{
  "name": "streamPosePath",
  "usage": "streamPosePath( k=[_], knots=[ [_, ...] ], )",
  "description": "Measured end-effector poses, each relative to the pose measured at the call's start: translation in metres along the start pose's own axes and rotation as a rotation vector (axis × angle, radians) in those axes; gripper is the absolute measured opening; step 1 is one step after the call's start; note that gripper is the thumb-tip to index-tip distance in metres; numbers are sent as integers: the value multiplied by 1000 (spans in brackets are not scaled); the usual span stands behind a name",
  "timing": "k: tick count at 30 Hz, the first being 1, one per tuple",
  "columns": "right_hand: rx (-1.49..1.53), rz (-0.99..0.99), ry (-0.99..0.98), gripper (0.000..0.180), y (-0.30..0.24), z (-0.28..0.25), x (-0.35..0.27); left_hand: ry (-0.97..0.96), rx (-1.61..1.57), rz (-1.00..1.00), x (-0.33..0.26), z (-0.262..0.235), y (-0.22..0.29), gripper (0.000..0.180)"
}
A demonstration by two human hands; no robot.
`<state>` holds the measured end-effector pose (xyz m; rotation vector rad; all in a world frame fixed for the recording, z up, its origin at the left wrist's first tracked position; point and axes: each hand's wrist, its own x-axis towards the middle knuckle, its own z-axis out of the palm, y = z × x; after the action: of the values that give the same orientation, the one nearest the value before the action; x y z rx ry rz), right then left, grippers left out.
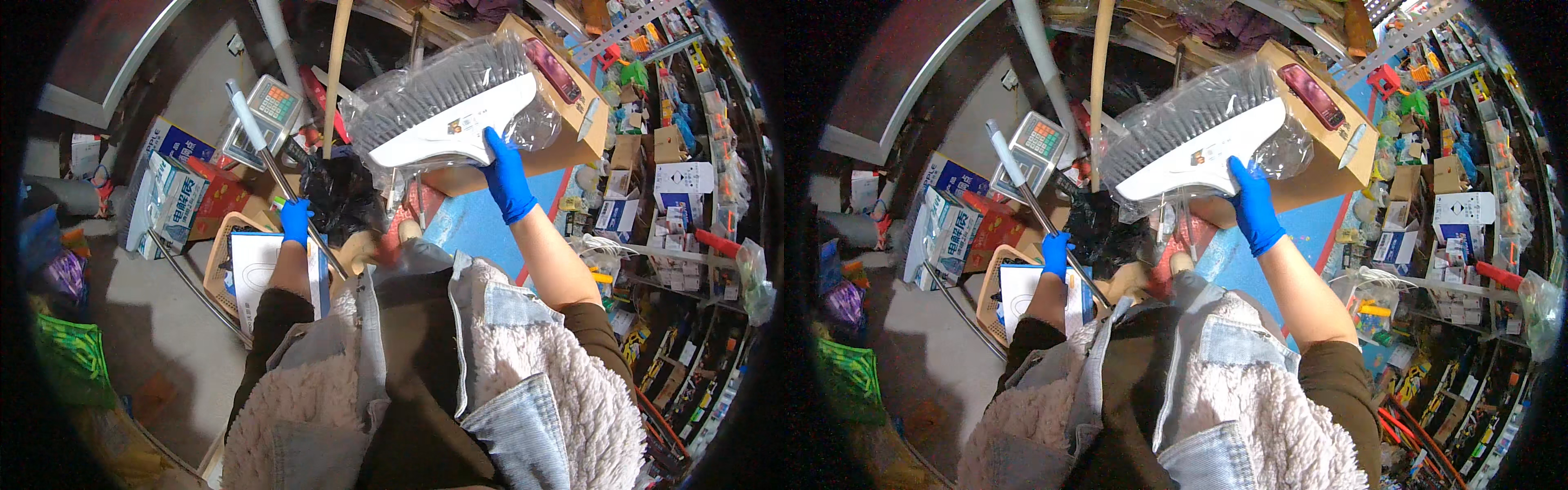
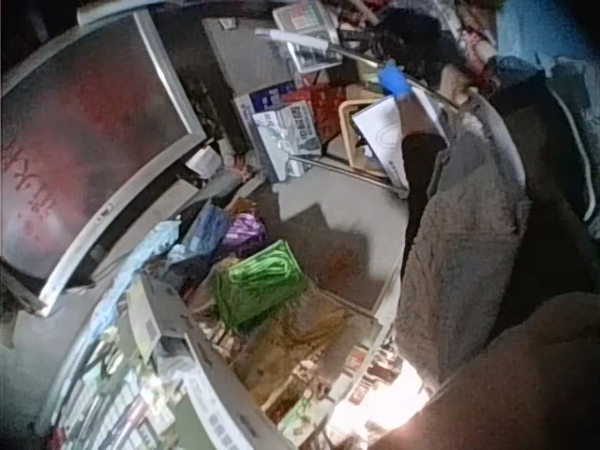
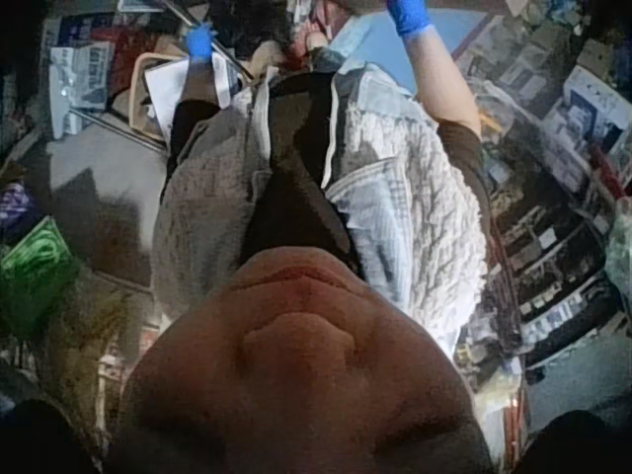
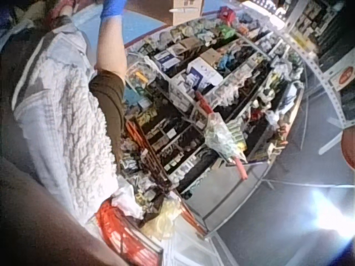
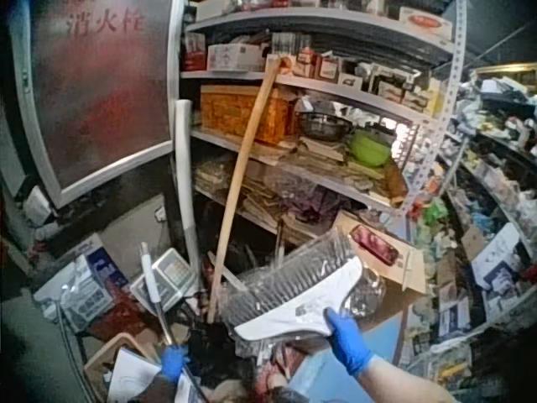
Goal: The person assembles a broom by inserting metal rods into the broom head and securing them with a plastic connector. They handle the broom head, rods, and connector, then place the assembled broom into a black plastic bag.
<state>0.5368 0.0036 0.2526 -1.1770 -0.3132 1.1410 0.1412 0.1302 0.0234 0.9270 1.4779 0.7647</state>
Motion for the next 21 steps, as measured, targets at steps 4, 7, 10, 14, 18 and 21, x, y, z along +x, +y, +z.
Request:
streamPosePath(
  k=[4, 7, 10, 14, 18, 21],
  knots=[
    [-51, 78, 87, 41, -1, -8, -16, -85, -143, -21, -11, 6, -7, 27],
    [-61, 109, 34, 44, 10, -5, -32, -101, -171, 87, -33, 8, 10, 30],
    [-6, 156, -19, 45, 22, 2, -41, -154, -146, 130, -69, 5, 40, 27],
    [139, 294, -56, 45, 40, 30, -41, -39, -216, 163, -131, 8, 79, 22],
    [348, 388, -308, 49, 56, 81, -45, -108, -456, 374, -185, 44, 112, 24],
    [343, 452, -516, 46, 65, 111, -57, -112, -492, 372, -217, 89, 127, 30]
  ],
)
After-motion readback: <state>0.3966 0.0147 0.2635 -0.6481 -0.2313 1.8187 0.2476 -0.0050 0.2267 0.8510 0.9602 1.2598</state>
